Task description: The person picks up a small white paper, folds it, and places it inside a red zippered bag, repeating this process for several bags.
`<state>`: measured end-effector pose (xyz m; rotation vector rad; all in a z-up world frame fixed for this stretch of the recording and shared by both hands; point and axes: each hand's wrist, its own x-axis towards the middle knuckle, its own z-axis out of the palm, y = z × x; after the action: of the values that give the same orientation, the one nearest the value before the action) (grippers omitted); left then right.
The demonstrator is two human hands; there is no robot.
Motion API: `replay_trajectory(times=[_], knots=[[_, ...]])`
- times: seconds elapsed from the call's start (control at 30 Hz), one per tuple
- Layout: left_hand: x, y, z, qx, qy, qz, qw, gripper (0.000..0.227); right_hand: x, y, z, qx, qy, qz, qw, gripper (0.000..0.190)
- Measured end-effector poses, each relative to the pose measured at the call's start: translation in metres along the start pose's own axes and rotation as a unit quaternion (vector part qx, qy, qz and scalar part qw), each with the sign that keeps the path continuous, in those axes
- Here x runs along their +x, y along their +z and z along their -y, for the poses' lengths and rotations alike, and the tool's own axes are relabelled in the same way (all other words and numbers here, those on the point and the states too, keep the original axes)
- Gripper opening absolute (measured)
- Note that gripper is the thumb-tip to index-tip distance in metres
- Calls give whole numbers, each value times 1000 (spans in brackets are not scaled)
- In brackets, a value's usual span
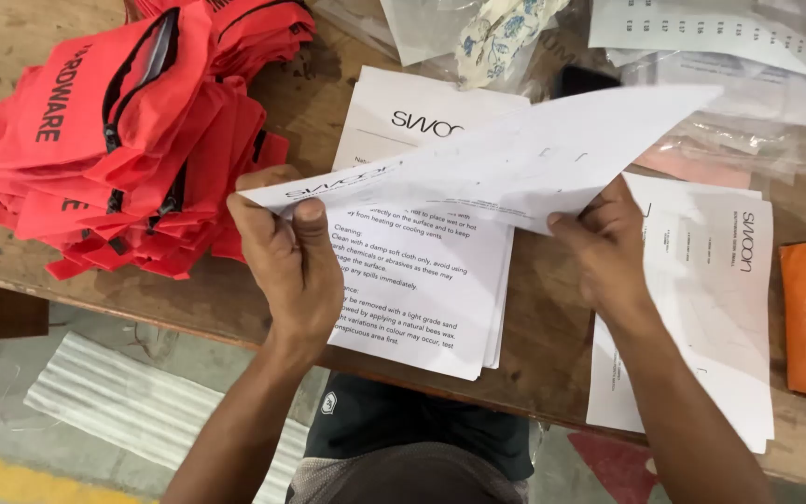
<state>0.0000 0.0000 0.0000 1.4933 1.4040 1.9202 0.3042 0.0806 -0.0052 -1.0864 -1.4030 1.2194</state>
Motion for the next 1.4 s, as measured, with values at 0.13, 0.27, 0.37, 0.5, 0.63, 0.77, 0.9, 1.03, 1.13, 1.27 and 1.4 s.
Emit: replay_trajectory(times=[0.13,0.27,0.37,0.5,0.63,0.77,0.9,1.03,1.13,1.27,1.4], knots=[[-5,-4,-1,20,-8,-8,1000,25,-3,2,16,-10,10,-15,1000,53],[7,-20,-22,-24,-43,-26,998,26,-3,-28,32,-21,-5,9,1000,38],[14,-34,-29,-8,-99,-15,995,32,-2,-40,43,-65,45,64,995,37],[-3,-41,-7,65,-185,29,980,48,1,-37,42,-125,130,139,974,44],[-7,-44,0,150,-211,62,964,34,5,-45,29,-165,163,165,959,46],[-3,-44,-1,121,-271,63,953,34,7,-45,29,-180,170,144,958,45],[-2,-44,1,115,-315,61,940,25,-4,-53,19,-124,162,24,979,45],[-2,-43,0,92,-341,44,935,25,-30,-46,13,-21,180,-86,980,44],[-2,-43,0,68,-335,42,939,24,-40,-24,16,95,233,-159,955,44],[-3,-44,1,62,-327,43,942,23,-56,2,12,129,207,-168,955,41],[-8,-45,4,59,-305,24,950,22,-72,39,23,-157,-40,-38,986,37]])
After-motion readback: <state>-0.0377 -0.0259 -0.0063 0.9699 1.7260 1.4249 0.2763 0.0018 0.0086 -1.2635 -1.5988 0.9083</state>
